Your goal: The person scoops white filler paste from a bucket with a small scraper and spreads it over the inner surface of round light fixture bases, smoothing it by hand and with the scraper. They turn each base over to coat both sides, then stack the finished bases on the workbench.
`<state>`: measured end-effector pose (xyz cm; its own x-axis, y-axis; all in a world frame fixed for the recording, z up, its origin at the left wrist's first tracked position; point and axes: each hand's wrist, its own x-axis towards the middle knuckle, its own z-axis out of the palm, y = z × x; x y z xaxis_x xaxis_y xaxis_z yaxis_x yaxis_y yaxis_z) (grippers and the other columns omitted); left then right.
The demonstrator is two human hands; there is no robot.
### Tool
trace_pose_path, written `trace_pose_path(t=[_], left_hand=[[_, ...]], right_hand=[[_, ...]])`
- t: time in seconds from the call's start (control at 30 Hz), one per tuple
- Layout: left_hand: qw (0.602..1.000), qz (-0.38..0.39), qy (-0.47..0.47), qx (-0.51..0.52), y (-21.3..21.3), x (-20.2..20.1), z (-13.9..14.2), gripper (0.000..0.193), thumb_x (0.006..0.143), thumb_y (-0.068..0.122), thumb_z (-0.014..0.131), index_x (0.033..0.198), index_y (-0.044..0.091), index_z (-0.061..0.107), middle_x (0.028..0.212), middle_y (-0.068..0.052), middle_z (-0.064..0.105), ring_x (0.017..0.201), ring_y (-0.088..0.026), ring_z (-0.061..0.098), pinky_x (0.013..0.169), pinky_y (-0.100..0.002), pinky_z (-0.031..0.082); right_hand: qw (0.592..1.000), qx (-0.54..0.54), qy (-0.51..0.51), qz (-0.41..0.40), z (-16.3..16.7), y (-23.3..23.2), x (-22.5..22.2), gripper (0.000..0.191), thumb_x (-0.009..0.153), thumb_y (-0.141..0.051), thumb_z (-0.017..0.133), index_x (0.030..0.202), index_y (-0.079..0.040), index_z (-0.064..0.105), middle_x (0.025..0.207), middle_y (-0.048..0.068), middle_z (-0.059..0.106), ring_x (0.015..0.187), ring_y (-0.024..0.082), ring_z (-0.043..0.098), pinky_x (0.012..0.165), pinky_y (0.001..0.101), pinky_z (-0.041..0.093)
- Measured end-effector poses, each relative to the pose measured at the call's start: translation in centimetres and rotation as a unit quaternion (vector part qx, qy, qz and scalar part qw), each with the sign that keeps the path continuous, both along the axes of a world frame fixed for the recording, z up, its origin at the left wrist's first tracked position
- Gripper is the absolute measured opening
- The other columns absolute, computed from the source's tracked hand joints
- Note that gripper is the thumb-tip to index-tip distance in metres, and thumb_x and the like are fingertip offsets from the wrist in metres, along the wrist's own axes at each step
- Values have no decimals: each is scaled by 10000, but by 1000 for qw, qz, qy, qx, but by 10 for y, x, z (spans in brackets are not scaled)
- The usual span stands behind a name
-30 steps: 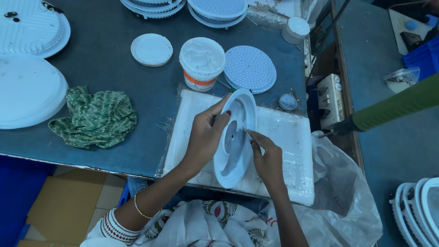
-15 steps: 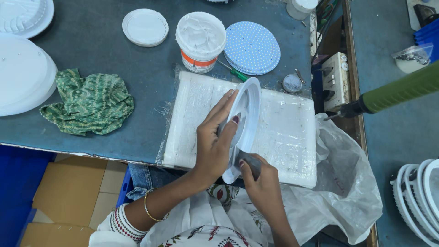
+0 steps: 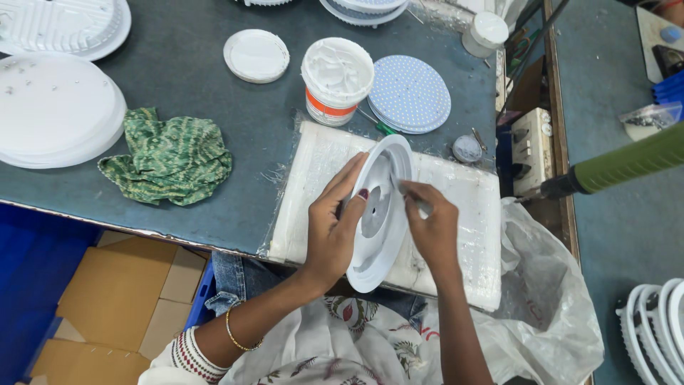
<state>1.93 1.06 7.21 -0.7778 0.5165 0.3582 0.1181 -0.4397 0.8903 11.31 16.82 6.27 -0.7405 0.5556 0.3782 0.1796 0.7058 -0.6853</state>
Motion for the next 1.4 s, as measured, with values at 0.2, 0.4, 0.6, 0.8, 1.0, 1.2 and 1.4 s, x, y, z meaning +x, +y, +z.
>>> trace_pose_path(t=[0.2, 0.4, 0.6, 0.8, 1.0, 1.2, 1.4], left_hand=[[998, -6, -64, 30, 6, -5, -3, 503, 969, -18, 483, 1469, -57, 524, 1545, -213, 535, 1420, -253, 517, 1185, -346, 392], [999, 16, -40, 18, 2, 1, -2, 507, 970, -14, 486, 1473, -70, 521, 1558, -219, 528, 1456, -262, 498, 1221, -357, 363], [999, 27, -36, 14, 4, 3, 1, 502, 970, 3, 494, 1465, -74, 525, 1549, -227, 534, 1458, -276, 500, 1219, -355, 367], [998, 22, -52, 14, 7, 3, 0, 494, 971, 26, 506, 1455, -73, 529, 1553, -226, 528, 1469, -273, 481, 1203, -348, 364], [999, 18, -44, 15, 4, -1, -7, 488, 966, 11, 504, 1447, -64, 543, 1554, -217, 534, 1463, -261, 489, 1204, -340, 367], [998, 27, -51, 5, 0, 2, -8, 498, 952, 0, 521, 1445, -59, 551, 1538, -208, 553, 1455, -258, 501, 1199, -338, 373], [999, 19, -39, -5, -5, 8, -6, 468, 991, 22, 526, 1451, -60, 534, 1555, -198, 535, 1472, -255, 472, 1206, -339, 344]], right_hand=[[998, -2, -60, -1, -17, -28, 24, 299, 904, 50, 596, 1165, -24, 722, 1071, 156, 747, 933, 256, 758, 828, 338, 576], [981, -93, -170, -2, 5, -61, 54, 275, 894, 1, 631, 1145, -47, 733, 1045, 121, 768, 839, 239, 747, 755, 338, 572], [999, 21, -23, -20, 15, -12, 16, 215, 922, -4, 664, 1124, -5, 735, 1042, 136, 759, 894, 206, 744, 832, 308, 563], [987, 156, 36, -5, -14, -5, -25, 293, 960, 41, 580, 1243, 21, 656, 1142, 217, 682, 1064, 394, 660, 924, 446, 518], [990, 123, -59, -21, -32, -26, 14, 291, 952, 11, 569, 1230, 49, 645, 1113, 240, 675, 1018, 411, 659, 876, 462, 514], [990, 10, -85, -115, -16, 13, 24, 228, 938, -167, 699, 1010, 43, 747, 796, 183, 745, 684, 232, 742, 643, 382, 548], [971, -64, -154, -173, -11, 16, -14, 277, 922, -233, 722, 908, 37, 780, 676, 178, 718, 613, 247, 722, 621, 375, 527]])
